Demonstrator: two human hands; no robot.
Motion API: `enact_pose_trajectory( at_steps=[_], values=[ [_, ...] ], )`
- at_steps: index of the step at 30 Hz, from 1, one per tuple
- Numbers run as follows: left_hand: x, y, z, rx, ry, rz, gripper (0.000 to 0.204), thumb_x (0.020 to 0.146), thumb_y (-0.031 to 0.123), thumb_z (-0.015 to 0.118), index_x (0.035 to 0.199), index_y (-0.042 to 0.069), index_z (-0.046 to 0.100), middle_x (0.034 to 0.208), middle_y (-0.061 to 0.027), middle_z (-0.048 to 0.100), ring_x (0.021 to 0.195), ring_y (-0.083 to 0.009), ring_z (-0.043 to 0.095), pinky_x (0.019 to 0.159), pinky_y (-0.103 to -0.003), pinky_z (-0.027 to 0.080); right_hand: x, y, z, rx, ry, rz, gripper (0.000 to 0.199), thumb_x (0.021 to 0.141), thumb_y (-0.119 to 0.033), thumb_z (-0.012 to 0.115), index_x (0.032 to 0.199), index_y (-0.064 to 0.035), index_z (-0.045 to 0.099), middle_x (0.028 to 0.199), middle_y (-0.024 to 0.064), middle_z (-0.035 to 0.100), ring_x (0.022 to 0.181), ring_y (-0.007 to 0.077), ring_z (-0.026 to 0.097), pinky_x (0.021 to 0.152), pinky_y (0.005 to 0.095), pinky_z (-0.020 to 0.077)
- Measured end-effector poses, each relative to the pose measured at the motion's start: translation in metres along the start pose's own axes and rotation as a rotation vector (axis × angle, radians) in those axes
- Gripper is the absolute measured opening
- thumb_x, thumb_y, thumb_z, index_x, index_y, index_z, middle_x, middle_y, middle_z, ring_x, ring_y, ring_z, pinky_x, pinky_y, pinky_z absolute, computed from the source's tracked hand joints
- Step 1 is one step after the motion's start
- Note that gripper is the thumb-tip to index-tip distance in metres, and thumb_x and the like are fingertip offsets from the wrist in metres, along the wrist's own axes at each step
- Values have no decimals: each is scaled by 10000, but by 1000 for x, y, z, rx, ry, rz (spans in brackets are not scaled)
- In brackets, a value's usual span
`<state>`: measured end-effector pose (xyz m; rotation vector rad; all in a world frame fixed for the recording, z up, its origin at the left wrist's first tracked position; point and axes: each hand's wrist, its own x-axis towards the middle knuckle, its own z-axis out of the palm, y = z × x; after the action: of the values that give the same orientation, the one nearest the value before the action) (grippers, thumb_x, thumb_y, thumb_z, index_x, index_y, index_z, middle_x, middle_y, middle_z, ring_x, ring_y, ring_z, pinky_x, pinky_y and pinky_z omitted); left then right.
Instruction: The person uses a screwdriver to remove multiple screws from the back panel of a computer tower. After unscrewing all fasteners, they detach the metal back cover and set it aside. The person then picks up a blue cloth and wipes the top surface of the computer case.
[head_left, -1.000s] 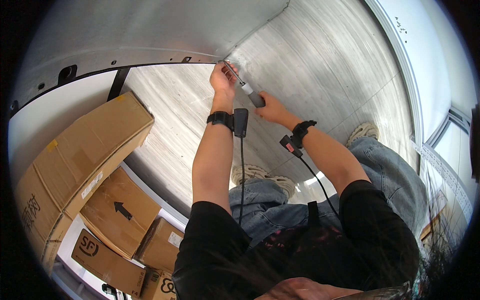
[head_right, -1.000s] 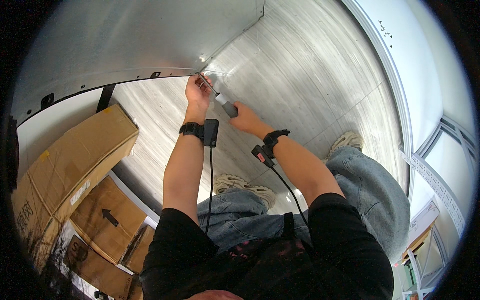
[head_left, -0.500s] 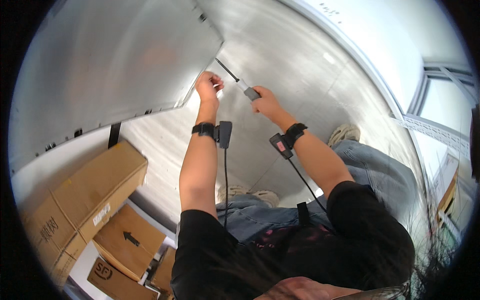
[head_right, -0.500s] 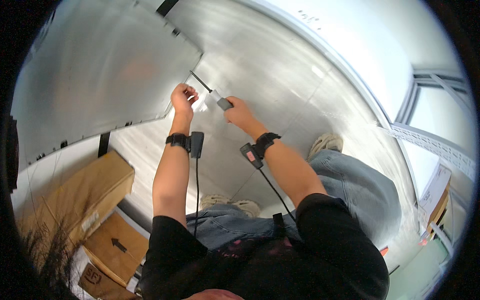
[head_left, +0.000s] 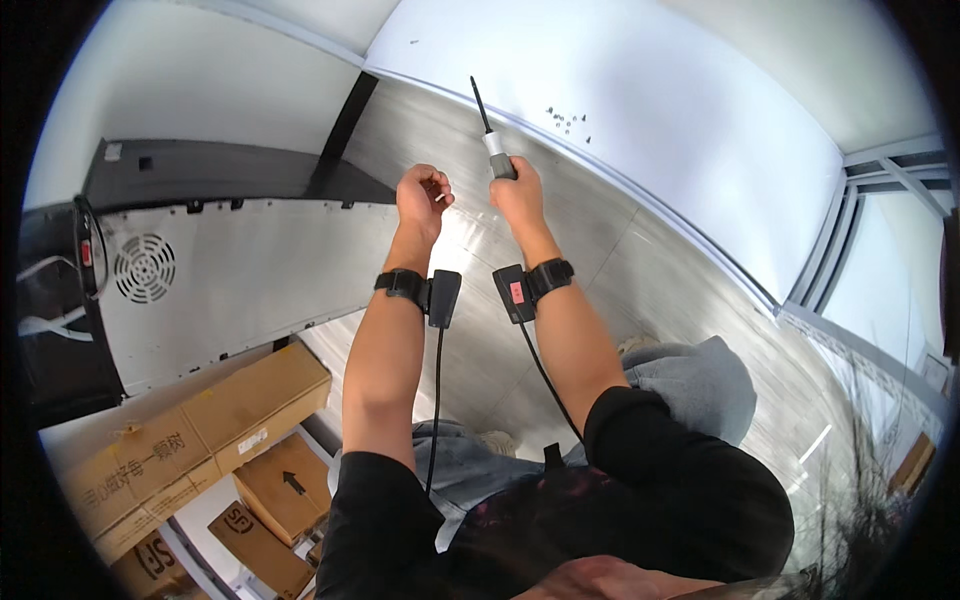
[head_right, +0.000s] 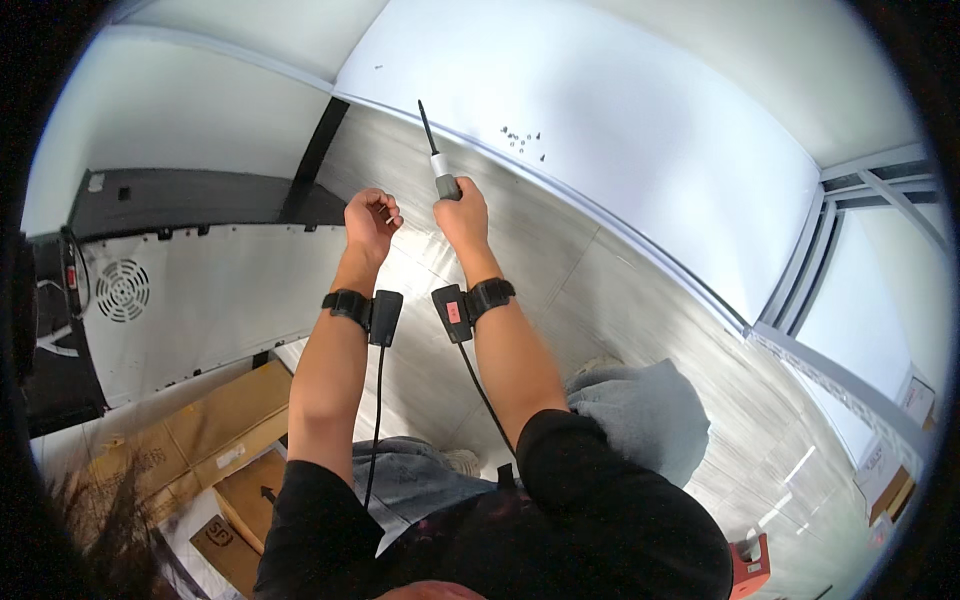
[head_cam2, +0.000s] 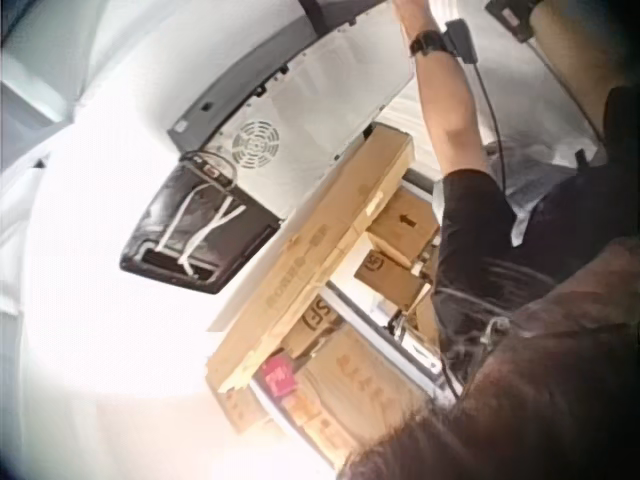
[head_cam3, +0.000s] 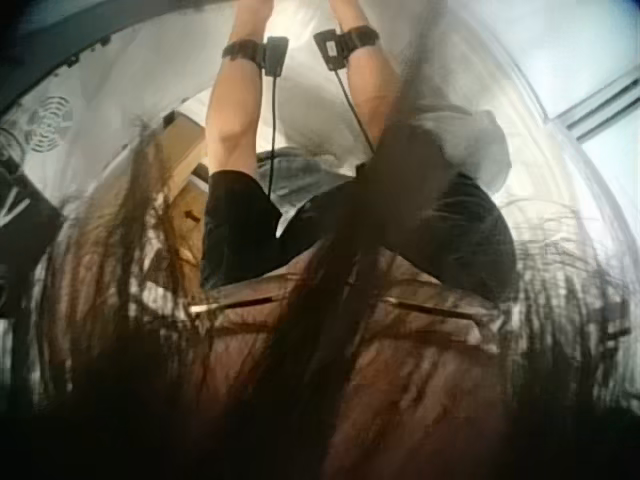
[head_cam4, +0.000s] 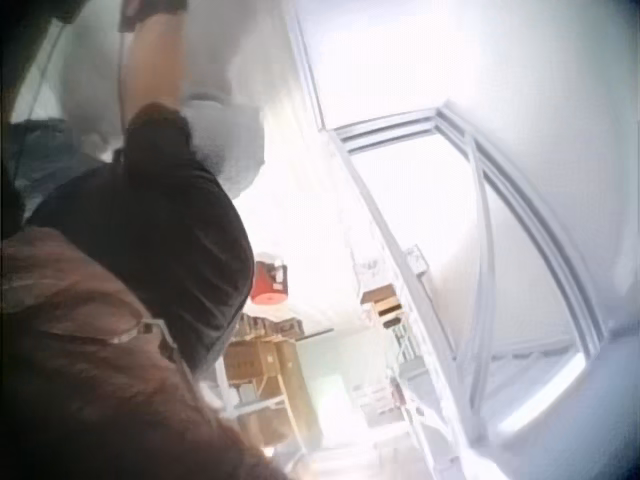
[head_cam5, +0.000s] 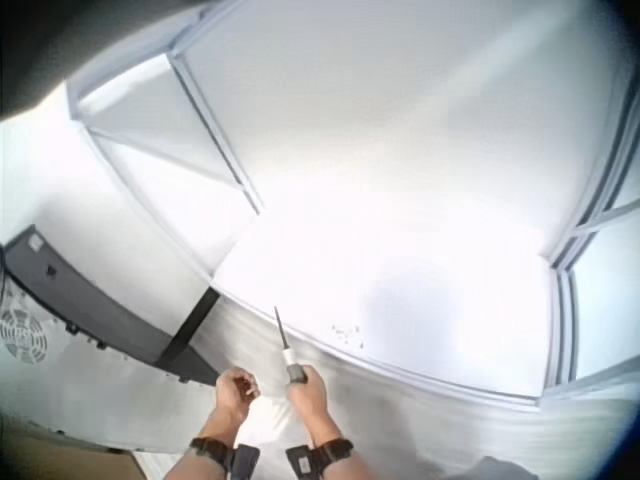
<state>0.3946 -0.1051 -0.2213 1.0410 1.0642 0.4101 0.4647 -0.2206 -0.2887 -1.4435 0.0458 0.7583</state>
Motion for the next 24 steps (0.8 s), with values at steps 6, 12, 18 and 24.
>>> enact_pose_trajectory(
  at_steps=[6,12,18,24],
  values=[
    [34,-12,35,53,-144,-78,113,772,138,389,678,84,420,611,-48,424,550,-161,380,533,-294,338,26,3,-17,-42,-4,-143,327,646,-45,528,964,10,577,762,165,579,692,281,566,617,343,431],
    [83,-57,58,191,-218,-145,171,792,143,363,636,106,421,584,-29,417,531,-142,381,490,-275,320,28,28,-45,-64,92,-121,346,625,-24,543,968,1,580,740,129,559,651,237,542,594,334,422],
    [128,-93,110,536,-167,392,125,800,127,531,749,45,611,622,-14,503,583,-143,474,535,-287,393,20,43,-92,-45,180,-45,390,623,-3,557,1011,-27,584,751,75,561,626,182,540,552,306,423],
    [127,-102,149,902,-43,725,172,808,190,622,932,109,710,712,-71,584,684,-211,564,635,-325,455,5,48,-126,-225,256,-92,414,630,-13,560,1044,-30,577,812,111,589,737,227,574,672,321,452]
  ],
)
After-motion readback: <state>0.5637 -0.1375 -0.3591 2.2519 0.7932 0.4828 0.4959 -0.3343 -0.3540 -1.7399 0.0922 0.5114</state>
